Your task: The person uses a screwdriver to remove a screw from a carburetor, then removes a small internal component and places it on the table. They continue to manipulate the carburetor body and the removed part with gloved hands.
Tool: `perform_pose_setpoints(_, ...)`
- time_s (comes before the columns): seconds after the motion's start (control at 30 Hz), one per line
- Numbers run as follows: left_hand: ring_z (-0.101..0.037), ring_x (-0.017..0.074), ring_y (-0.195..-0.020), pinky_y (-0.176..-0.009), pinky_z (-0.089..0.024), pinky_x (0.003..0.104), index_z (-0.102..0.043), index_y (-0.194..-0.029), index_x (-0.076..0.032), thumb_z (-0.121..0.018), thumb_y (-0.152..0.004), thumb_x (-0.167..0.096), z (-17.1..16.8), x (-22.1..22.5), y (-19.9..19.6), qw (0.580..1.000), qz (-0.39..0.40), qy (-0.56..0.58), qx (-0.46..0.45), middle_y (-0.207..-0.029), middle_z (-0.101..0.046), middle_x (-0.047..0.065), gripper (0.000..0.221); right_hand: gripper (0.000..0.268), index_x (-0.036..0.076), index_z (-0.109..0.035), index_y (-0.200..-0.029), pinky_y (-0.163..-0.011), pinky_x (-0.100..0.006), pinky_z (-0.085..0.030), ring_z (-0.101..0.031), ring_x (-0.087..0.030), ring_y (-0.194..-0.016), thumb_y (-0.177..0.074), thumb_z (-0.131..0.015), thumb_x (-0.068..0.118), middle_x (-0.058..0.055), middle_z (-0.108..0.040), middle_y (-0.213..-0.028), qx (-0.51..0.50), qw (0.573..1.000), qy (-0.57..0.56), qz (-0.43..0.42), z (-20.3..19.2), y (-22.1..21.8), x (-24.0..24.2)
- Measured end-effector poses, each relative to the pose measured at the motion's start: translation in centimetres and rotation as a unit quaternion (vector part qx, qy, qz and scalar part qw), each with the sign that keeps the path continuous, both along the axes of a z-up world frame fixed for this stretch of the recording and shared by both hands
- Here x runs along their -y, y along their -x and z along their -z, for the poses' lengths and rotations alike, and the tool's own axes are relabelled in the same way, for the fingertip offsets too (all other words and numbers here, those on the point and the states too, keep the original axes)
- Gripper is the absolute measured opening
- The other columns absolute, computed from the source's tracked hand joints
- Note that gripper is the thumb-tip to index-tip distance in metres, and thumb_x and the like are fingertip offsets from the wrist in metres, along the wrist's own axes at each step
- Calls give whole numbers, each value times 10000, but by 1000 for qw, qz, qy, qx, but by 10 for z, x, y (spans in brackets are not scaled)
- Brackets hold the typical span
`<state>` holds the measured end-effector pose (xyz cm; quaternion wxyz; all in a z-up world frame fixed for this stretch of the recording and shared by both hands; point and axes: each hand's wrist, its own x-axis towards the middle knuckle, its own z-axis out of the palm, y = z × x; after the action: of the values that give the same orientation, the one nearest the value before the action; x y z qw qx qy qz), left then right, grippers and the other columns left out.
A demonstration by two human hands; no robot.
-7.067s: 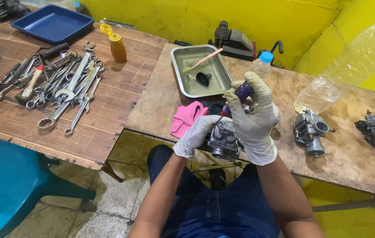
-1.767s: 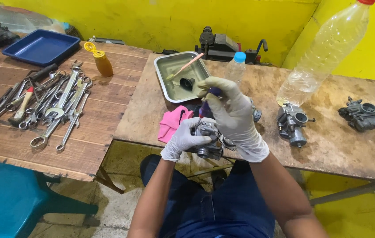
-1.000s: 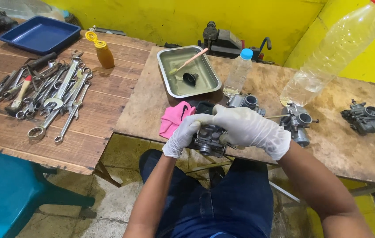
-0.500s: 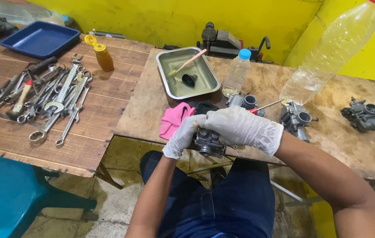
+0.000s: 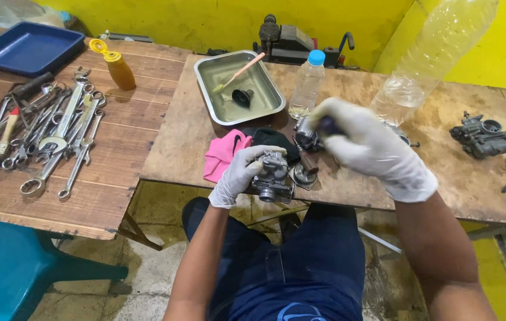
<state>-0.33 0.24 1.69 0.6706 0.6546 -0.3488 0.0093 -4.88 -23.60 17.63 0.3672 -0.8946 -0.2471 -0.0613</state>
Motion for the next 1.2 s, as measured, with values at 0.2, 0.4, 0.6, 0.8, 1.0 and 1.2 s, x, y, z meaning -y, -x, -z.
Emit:
perform_pose_setpoints(0.2,-657,212,-1030,-889,-544,368,-703,-1256,-66,-541,-863,-664,-1,1,0,1000,-2,4,-2,-1099,-744,151,735,221,-49,-489,-1087,-519,-323,-578,-652,-245,-692,-890,-589,-59,-280,-654,-950,81,929,-361,11,55,5,36)
perform_pose_setpoints(0.4,-648,190,-1022,-862,-553,358,-703,-1258,-68,-559,-852,-657,2,2,0,1000,-1,4,-11,-1096,-745,134,729,260,-26,-435,-1107,-528,-316,-579,-680,-264,-688,-911,-604,-4,-295,-650,-927,97,876,-472,18,125,-10,49)
perform_pose_setpoints(0.6,-669,202,-1017,-880,-552,358,-711,-1256,-75,-536,-855,-559,4,2,4,1000,3,2,-29,-1079,-750,127,653,309,-59,-608,-1221,-722,-373,-565,-686,-272,-888,-942,-739,-54,-235,-684,-1010,199,937,-238,159,97,32,54)
perform_pose_setpoints(0.8,-662,219,-1018,-889,-549,369,-714,-1245,-63,-530,-836,-459,-3,0,6,999,-2,11,-38,-1078,-748,145,598,338,-32,-636,-1248,-780,-339,-551,-715,-284,-950,-982,-837,24,-189,-735,-1089,287,918,-146,231,120,69,67)
perform_pose_setpoints(1.0,-668,215,-1017,-908,-543,361,-716,-1233,-56,-521,-866,-418,-4,-1,8,999,0,13,-35,-1077,-748,146,551,285,-112,-634,-1074,-809,-448,-573,-705,-411,-944,-935,-867,-24,-290,-707,-1039,451,855,-137,218,159,68,52)
perform_pose_setpoints(1.2,-676,201,-1142,-1025,-507,354,-676,-1239,-67,-518,-882,-675,-14,-5,6,999,25,-15,-18,-1213,-715,100,722,277,-53,-487,-1251,-1045,-452,-551,-663,-356,-1032,-1055,-682,-31,-255,-602,-1133,399,826,-262,299,141,90,35)
